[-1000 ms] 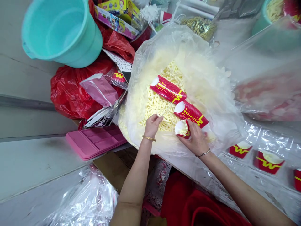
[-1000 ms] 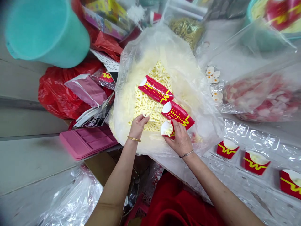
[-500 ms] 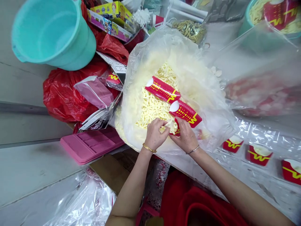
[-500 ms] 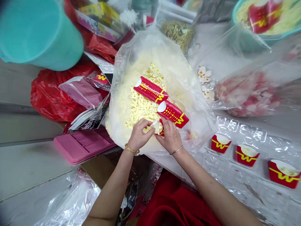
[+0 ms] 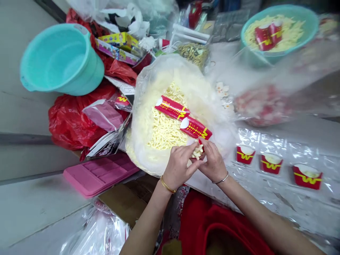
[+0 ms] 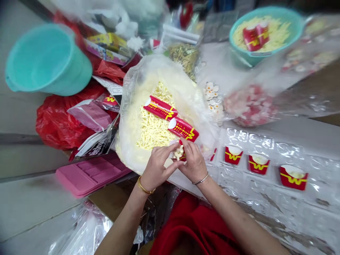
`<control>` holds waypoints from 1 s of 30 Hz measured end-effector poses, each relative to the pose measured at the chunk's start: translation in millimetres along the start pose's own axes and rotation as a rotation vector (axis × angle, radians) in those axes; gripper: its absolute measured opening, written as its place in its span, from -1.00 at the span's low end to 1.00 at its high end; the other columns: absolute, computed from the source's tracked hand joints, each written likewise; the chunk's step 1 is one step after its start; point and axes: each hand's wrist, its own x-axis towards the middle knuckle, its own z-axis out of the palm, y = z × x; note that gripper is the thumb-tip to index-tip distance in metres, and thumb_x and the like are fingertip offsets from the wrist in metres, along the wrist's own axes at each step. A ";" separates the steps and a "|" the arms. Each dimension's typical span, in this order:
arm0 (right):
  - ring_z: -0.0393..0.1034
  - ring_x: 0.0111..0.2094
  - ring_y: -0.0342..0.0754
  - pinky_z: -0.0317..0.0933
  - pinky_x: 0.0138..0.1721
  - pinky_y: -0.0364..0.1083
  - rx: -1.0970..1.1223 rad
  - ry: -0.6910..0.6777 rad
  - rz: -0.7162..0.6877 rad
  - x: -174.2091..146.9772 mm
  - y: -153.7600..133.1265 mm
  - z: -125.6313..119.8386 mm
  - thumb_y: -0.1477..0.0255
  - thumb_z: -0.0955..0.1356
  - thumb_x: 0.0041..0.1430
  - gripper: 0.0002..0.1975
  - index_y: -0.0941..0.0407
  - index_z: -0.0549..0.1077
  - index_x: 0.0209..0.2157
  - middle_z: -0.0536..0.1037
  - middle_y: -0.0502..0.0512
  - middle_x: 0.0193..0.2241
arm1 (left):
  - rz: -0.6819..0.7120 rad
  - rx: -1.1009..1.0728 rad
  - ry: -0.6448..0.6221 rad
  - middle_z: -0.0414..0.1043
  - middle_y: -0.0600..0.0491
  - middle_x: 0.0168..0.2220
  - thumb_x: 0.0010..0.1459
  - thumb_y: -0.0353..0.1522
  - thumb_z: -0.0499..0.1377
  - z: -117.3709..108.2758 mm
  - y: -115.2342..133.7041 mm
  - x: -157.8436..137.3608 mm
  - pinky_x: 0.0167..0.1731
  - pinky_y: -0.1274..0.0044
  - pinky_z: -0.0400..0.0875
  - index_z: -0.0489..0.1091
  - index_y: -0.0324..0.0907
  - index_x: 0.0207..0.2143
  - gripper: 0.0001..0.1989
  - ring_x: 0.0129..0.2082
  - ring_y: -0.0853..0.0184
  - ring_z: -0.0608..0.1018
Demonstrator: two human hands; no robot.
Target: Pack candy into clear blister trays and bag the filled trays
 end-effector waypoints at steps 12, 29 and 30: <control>0.26 0.03 0.08 0.24 0.03 0.15 -0.200 0.384 0.302 -73.5 76.6 -120.8 0.42 0.26 0.14 -0.40 0.10 0.08 0.22 0.37 0.24 0.00 | 0.233 -0.045 0.053 0.48 -0.01 -0.21 0.21 -0.37 0.05 148.7 110.0 73.9 -0.19 0.37 0.17 0.40 -0.12 -0.22 -0.85 -0.20 0.29 0.48; 0.14 0.06 0.16 0.14 0.03 0.23 -0.585 0.567 0.745 -270.6 264.0 -263.8 0.41 0.27 0.12 -0.34 0.19 0.01 0.25 0.26 0.33 0.04 | 0.641 -0.115 -0.690 0.45 0.05 -0.21 0.18 -0.42 0.03 432.0 272.5 144.3 0.09 0.28 0.11 0.45 -0.13 -0.34 -0.81 -0.18 0.32 0.47; 0.14 0.04 0.17 0.14 0.02 0.23 -0.622 0.545 0.777 -275.7 271.3 -264.7 0.40 0.27 0.13 -0.37 0.19 0.05 0.23 0.27 0.32 0.01 | 0.657 -0.081 -0.693 0.45 0.03 -0.21 0.18 -0.43 0.03 443.4 273.4 148.7 0.10 0.28 0.11 0.45 -0.14 -0.34 -0.81 -0.18 0.31 0.47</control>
